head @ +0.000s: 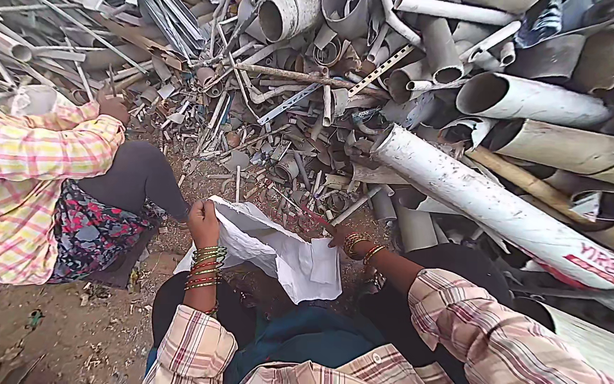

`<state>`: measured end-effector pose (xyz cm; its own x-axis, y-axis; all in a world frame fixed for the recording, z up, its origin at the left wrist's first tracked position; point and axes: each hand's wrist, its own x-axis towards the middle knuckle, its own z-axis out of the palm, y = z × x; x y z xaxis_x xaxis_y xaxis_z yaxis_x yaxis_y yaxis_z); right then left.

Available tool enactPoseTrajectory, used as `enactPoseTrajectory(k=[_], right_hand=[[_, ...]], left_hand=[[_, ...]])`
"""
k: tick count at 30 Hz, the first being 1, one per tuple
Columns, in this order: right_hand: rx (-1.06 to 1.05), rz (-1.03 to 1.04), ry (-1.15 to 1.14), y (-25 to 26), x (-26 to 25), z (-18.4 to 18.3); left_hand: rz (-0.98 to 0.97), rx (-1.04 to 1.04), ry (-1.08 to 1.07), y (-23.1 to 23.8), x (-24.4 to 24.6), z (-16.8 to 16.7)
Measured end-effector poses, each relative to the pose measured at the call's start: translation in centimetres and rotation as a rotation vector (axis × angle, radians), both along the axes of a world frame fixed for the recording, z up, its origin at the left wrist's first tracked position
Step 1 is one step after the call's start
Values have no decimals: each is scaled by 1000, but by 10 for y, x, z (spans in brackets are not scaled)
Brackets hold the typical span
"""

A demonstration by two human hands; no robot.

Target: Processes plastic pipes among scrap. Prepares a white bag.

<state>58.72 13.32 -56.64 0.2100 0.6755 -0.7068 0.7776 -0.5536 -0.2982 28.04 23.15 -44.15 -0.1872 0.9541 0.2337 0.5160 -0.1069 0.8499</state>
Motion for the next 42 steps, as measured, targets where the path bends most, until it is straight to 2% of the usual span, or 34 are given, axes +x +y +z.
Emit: enactPoseTrajectory(k=[4, 8, 11, 14, 18, 20, 22, 27, 30, 33, 36, 39, 42], right_hand=[[41, -25, 139, 4, -6, 10], [214, -169, 257, 17, -19, 57], [391, -313, 394, 22, -32, 97], [603, -397, 593, 28, -47, 150], [929, -445, 848, 22, -64, 226], [1102, -420, 889, 14, -69, 242], [1142, -415, 878, 10, -73, 232], [798, -475, 783, -5, -84, 177], [734, -486, 768, -13, -92, 172], [769, -436, 778, -15, -91, 172], [732, -390, 785, -16, -89, 169], [667, -351, 745, -18, -86, 171], [655, -359, 656, -16, -79, 168]], left_hand=[[-41, -83, 130, 0, -4, 8], [-65, -116, 262, 2, -25, 24], [68, -48, 264, 13, -68, 36], [173, -30, 276, 34, -105, 73], [126, -3, 372, 55, -126, 134], [86, -7, 416, 51, -126, 156], [-1, -81, 425, 43, -122, 162], [-128, -187, 470, -3, -101, 138], [-227, -291, 527, -47, -87, 110], [-209, -375, 505, -86, -85, 85], [-101, -390, 318, -117, -92, 73], [-31, -305, -28, -139, -95, 64], [77, -235, -369, -151, -87, 73]])
